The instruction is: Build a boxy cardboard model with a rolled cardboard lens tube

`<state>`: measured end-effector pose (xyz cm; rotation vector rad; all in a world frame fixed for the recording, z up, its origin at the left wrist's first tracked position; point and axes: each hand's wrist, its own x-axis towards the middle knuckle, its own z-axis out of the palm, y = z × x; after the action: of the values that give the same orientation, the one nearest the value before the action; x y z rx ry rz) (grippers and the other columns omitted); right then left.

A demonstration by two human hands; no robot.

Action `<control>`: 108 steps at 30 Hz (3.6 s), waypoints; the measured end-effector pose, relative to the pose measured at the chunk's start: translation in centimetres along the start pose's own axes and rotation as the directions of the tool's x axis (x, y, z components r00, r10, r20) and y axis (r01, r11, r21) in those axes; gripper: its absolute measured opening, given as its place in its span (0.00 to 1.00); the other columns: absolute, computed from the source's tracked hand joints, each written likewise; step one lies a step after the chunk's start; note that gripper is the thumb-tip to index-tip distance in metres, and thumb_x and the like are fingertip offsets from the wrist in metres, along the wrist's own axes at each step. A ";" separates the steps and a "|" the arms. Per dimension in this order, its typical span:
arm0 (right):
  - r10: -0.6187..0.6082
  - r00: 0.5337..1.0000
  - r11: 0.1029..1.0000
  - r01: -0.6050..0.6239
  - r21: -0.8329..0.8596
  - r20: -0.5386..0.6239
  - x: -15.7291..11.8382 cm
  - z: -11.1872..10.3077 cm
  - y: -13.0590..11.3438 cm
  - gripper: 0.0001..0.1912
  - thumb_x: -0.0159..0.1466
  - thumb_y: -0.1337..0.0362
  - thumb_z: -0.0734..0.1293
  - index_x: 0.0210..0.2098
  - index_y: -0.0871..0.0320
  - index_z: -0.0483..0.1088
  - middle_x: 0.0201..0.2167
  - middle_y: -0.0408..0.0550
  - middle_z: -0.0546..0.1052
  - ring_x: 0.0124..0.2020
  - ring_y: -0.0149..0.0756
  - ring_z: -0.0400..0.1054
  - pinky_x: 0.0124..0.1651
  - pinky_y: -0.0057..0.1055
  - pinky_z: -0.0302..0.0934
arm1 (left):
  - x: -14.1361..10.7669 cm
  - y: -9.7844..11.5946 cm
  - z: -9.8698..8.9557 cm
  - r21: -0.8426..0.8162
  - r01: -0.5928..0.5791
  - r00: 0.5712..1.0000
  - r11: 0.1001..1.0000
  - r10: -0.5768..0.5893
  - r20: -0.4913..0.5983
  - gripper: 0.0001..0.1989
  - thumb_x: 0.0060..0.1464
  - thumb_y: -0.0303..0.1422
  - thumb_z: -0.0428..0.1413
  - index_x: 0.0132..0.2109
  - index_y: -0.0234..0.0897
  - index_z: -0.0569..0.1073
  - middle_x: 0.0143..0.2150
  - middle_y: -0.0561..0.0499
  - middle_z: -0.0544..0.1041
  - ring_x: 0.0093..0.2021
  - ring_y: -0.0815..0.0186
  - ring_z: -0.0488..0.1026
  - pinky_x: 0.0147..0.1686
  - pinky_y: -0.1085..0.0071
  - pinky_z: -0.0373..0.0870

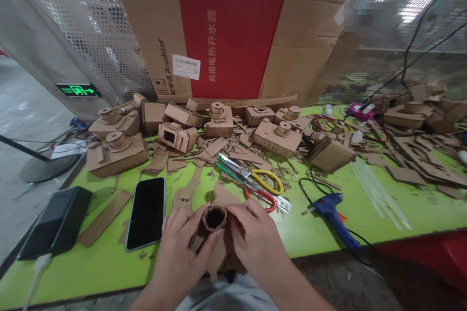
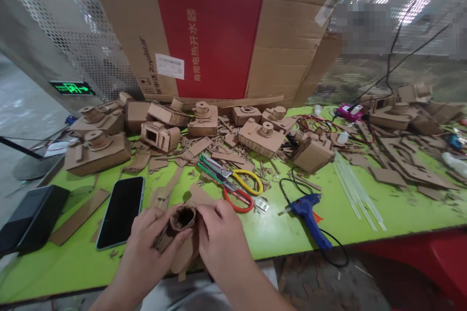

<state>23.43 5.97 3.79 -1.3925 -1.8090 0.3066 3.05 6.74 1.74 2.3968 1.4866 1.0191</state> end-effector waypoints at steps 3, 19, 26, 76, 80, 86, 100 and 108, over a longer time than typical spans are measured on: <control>0.043 0.999 0.999 -0.043 0.014 0.007 0.0 -0.4 -0.4 0.14 0.70 0.76 0.66 0.43 0.56 0.82 0.36 0.51 0.82 0.36 0.42 0.80 0.41 0.34 0.76 | 0.0 0.3 0.1 0.009 0.010 1.000 1.000 -0.010 -0.014 0.21 0.67 0.40 0.65 0.63 0.40 0.80 0.41 0.50 0.78 0.40 0.56 0.78 0.44 0.59 0.70; 0.177 0.944 0.944 -0.243 0.225 0.280 0.1 -3.6 -0.3 0.19 0.69 0.72 0.64 0.49 0.52 0.85 0.45 0.44 0.90 0.43 0.38 0.87 0.50 0.31 0.79 | 0.0 2.0 -0.5 0.227 0.030 0.996 0.973 -0.048 0.072 0.22 0.71 0.43 0.60 0.65 0.37 0.79 0.42 0.46 0.80 0.45 0.49 0.74 0.45 0.54 0.64; 0.228 0.929 0.925 -0.300 0.232 0.293 0.2 -4.0 -0.3 0.14 0.68 0.72 0.66 0.44 0.53 0.83 0.40 0.42 0.89 0.39 0.34 0.86 0.47 0.26 0.77 | -0.3 2.4 -2.5 0.180 0.030 0.990 0.983 -0.054 0.133 0.27 0.70 0.42 0.60 0.70 0.40 0.67 0.40 0.50 0.80 0.41 0.52 0.77 0.42 0.56 0.68; 0.234 0.951 0.931 -0.279 0.234 0.202 -0.6 -3.6 -1.3 0.13 0.68 0.69 0.66 0.44 0.53 0.83 0.39 0.45 0.89 0.38 0.37 0.86 0.44 0.29 0.80 | -0.6 1.3 -1.8 -0.296 0.104 0.995 0.949 -0.097 0.037 0.09 0.61 0.35 0.71 0.38 0.43 0.77 0.32 0.56 0.78 0.33 0.66 0.77 0.34 0.73 0.74; 0.318 0.917 0.859 -0.387 0.337 0.243 -1.0 -3.7 -1.1 0.13 0.69 0.67 0.67 0.49 0.52 0.82 0.43 0.47 0.90 0.42 0.39 0.87 0.49 0.32 0.82 | -0.7 1.1 -1.6 -0.308 0.136 0.991 0.942 -0.132 0.037 0.11 0.61 0.37 0.71 0.35 0.43 0.77 0.32 0.56 0.77 0.33 0.66 0.77 0.33 0.72 0.74; 0.413 0.890 0.783 -0.454 0.425 0.191 -1.5 -3.2 -0.5 0.11 0.66 0.63 0.71 0.47 0.54 0.82 0.40 0.51 0.90 0.41 0.43 0.88 0.48 0.36 0.84 | -0.7 1.5 -1.3 -0.308 0.149 0.989 0.940 -0.143 0.043 0.13 0.62 0.39 0.70 0.33 0.43 0.78 0.31 0.56 0.78 0.31 0.67 0.77 0.31 0.74 0.74; 0.354 0.929 0.846 -0.369 0.385 0.111 -3.9 -1.8 -1.2 0.13 0.71 0.65 0.69 0.52 0.51 0.82 0.43 0.46 0.90 0.41 0.37 0.88 0.45 0.27 0.82 | -0.2 2.5 -1.2 -0.212 0.071 0.995 0.975 -0.085 -0.059 0.15 0.66 0.43 0.67 0.33 0.42 0.77 0.29 0.56 0.78 0.28 0.68 0.77 0.29 0.75 0.73; 0.214 0.977 0.964 -0.206 0.170 -0.028 -2.8 -1.6 0.1 0.12 0.72 0.66 0.69 0.51 0.53 0.82 0.45 0.48 0.89 0.42 0.40 0.86 0.51 0.34 0.81 | -0.6 2.2 -1.0 -0.207 0.080 0.996 0.975 -0.084 -0.014 0.10 0.65 0.39 0.68 0.39 0.43 0.76 0.33 0.56 0.77 0.32 0.66 0.77 0.33 0.72 0.75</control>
<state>24.79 3.02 3.47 -1.4615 -1.5624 0.5201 3.95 4.93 3.25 2.1706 1.3980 1.1246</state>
